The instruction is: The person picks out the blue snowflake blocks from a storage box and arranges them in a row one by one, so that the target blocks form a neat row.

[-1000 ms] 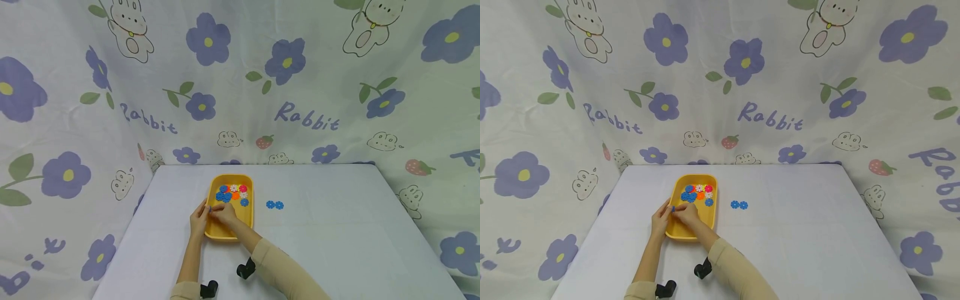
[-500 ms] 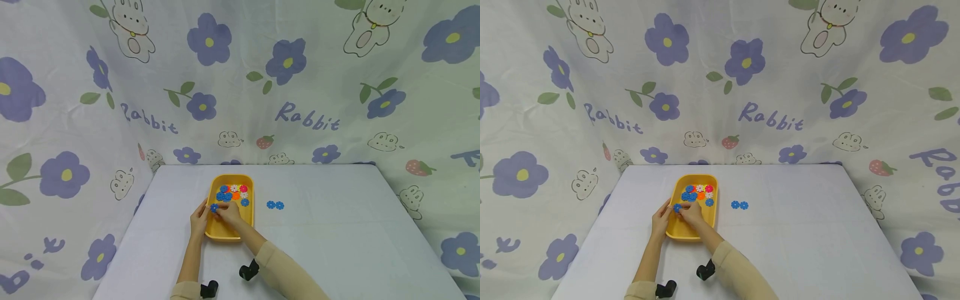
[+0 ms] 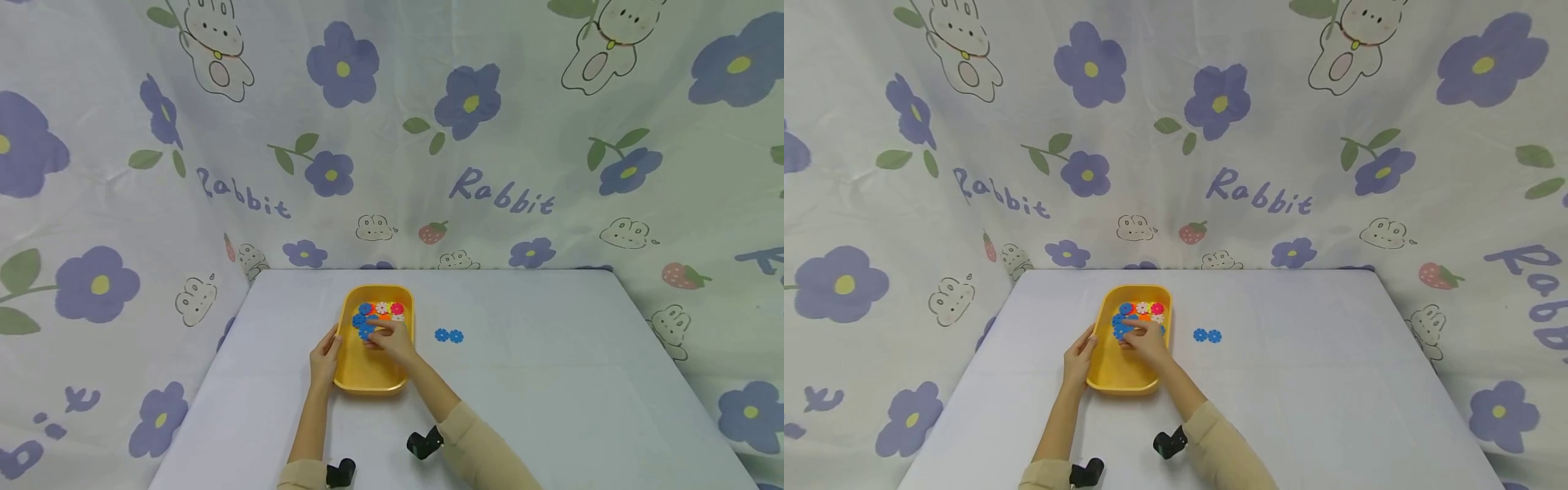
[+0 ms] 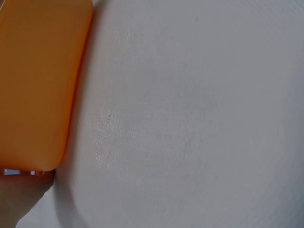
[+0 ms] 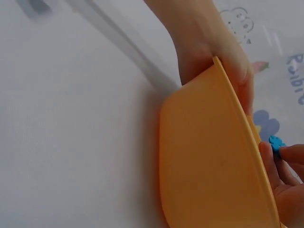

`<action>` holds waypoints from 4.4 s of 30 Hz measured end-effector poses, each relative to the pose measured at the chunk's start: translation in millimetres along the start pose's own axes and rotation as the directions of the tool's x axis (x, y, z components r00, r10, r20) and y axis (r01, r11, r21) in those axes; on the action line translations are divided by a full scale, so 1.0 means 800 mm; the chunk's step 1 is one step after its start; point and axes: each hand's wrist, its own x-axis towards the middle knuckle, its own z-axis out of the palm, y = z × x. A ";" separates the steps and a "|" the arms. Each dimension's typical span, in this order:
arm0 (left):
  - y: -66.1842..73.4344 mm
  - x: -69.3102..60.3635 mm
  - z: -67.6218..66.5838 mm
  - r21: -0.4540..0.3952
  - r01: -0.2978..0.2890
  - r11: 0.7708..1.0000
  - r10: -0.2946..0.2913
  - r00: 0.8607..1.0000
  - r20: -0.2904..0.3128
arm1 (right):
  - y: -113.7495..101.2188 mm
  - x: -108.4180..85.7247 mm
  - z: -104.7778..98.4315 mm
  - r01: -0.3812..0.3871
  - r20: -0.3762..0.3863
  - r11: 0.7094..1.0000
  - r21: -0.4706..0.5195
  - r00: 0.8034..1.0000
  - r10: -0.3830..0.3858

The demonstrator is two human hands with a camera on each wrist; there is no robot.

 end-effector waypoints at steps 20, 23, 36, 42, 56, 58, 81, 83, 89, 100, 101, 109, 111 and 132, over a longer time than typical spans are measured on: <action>0.000 -0.002 -0.001 0.001 0.025 1.000 -0.025 0.999 0.039 | -0.013 -0.012 -0.092 -0.030 -0.063 0.999 0.043 0.997 0.032; -0.001 -0.001 -0.001 0.000 0.028 1.000 -0.028 0.999 0.035 | -0.014 -0.018 -0.106 -0.035 -0.091 0.999 0.029 0.995 0.037; 0.000 -0.006 -0.001 -0.004 0.031 0.999 -0.031 0.999 0.044 | -0.005 -0.048 -0.197 0.002 -0.154 0.998 -0.063 0.988 -0.011; 0.000 -0.006 -0.001 0.007 0.028 1.000 -0.028 0.999 0.035 | 0.004 -0.064 -0.232 0.001 -0.211 0.998 -0.059 0.977 -0.013; -0.001 -0.005 -0.002 0.003 0.038 0.999 -0.038 0.999 0.036 | 0.021 -0.071 -0.265 -0.141 -0.400 0.962 -0.235 0.916 0.036; -0.001 -0.005 -0.002 -0.002 0.037 0.999 -0.037 0.999 0.037 | 0.023 -0.067 -0.265 -0.169 -0.416 0.946 -0.276 0.908 0.041; -0.001 -0.003 -0.001 -0.011 0.048 0.999 -0.048 0.998 0.035 | 0.027 -0.060 -0.256 -0.197 -0.347 0.900 -0.390 0.936 0.055; -0.001 -0.002 -0.001 -0.010 0.047 0.999 -0.047 0.998 0.035 | 0.025 -0.061 -0.256 -0.200 -0.351 0.880 -0.431 0.936 0.041; 0.009 -0.009 -0.001 -0.007 0.048 0.999 -0.048 0.998 0.031 | 0.021 -0.060 -0.253 -0.201 -0.369 0.841 -0.502 0.929 0.001; 0.003 -0.007 0.000 -0.020 0.052 0.998 -0.052 0.998 0.033 | 0.007 -0.032 -0.178 -0.070 -0.304 0.956 -0.285 0.953 -0.021; 0.002 -0.007 0.001 -0.015 0.050 0.999 -0.049 0.998 0.032 | 0.004 -0.028 -0.168 -0.059 -0.288 0.966 -0.250 0.957 -0.017; 0.000 -0.006 0.000 -0.011 0.051 0.999 -0.050 0.998 0.029 | -0.015 -0.002 -0.097 -0.013 -0.117 0.995 -0.103 0.993 0.000; -0.001 -0.005 0.000 -0.009 0.052 0.999 -0.052 0.998 0.028 | -0.016 0.003 -0.083 -0.012 -0.052 0.992 -0.126 0.999 0.005; -0.003 -0.003 0.000 -0.033 0.046 0.998 -0.045 0.999 0.026 | 0.025 0.034 -0.010 -0.202 -0.009 0.863 -0.464 0.975 0.223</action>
